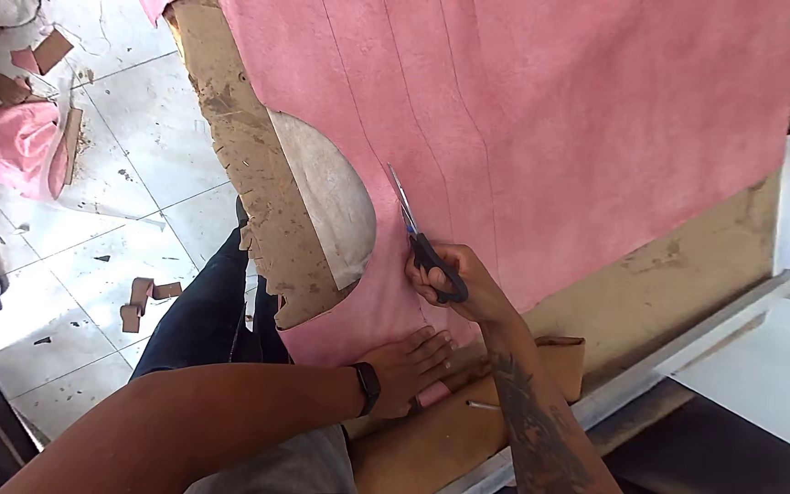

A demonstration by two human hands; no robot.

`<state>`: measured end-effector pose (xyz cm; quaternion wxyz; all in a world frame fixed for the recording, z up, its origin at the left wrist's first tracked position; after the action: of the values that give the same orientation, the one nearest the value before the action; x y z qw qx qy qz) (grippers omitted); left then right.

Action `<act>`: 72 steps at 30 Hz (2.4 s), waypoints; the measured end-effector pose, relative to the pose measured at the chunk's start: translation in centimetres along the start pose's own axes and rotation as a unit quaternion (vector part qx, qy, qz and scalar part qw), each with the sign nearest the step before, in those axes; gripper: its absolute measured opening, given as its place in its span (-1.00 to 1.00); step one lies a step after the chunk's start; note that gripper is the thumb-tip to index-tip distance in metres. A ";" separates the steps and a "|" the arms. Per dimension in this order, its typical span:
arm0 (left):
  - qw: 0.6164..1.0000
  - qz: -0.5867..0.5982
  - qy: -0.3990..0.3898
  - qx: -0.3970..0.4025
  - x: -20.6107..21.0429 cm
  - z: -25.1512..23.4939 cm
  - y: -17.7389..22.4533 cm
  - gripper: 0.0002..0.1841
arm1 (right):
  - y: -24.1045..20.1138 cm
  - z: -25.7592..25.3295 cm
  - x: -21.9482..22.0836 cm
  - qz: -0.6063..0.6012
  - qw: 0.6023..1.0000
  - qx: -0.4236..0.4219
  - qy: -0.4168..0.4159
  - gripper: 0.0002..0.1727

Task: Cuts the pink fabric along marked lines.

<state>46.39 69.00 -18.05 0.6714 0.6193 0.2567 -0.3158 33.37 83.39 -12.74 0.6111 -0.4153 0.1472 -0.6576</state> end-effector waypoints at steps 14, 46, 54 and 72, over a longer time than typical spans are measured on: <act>1.000 -0.009 0.013 0.004 0.3 0.1 -0.2 0.22 | -3.6 -5.8 1.4 -0.030 0.998 -0.049 -0.026 -0.42; 0.580 0.674 0.342 -0.304 -19.9 11.1 -20.1 -0.77 | -3.6 -6.8 1.6 -0.023 0.999 -0.018 -0.029 -0.26; 0.590 0.671 0.338 -0.295 -19.7 12.0 -19.8 -0.81 | -2.9 -6.8 2.1 -0.010 1.000 -0.003 0.009 -0.43; 0.580 0.688 0.351 -0.259 -19.2 13.4 -19.8 -0.80 | -5.7 -10.7 2.9 -0.022 0.999 -0.033 -0.012 -0.35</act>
<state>18.23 57.10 -15.82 0.6773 0.4728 0.0401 0.5622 21.98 78.56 -14.21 0.5842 -0.4458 0.1524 -0.6609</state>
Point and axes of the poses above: each hand's wrist, its own z-axis away from the middle knuckle, its own x-axis out of the palm, y = z × x, the point moved 2 cm from there along -z, towards the middle knuckle, and after that the axes turned 9 degrees about -z, right-handed, at the moved point
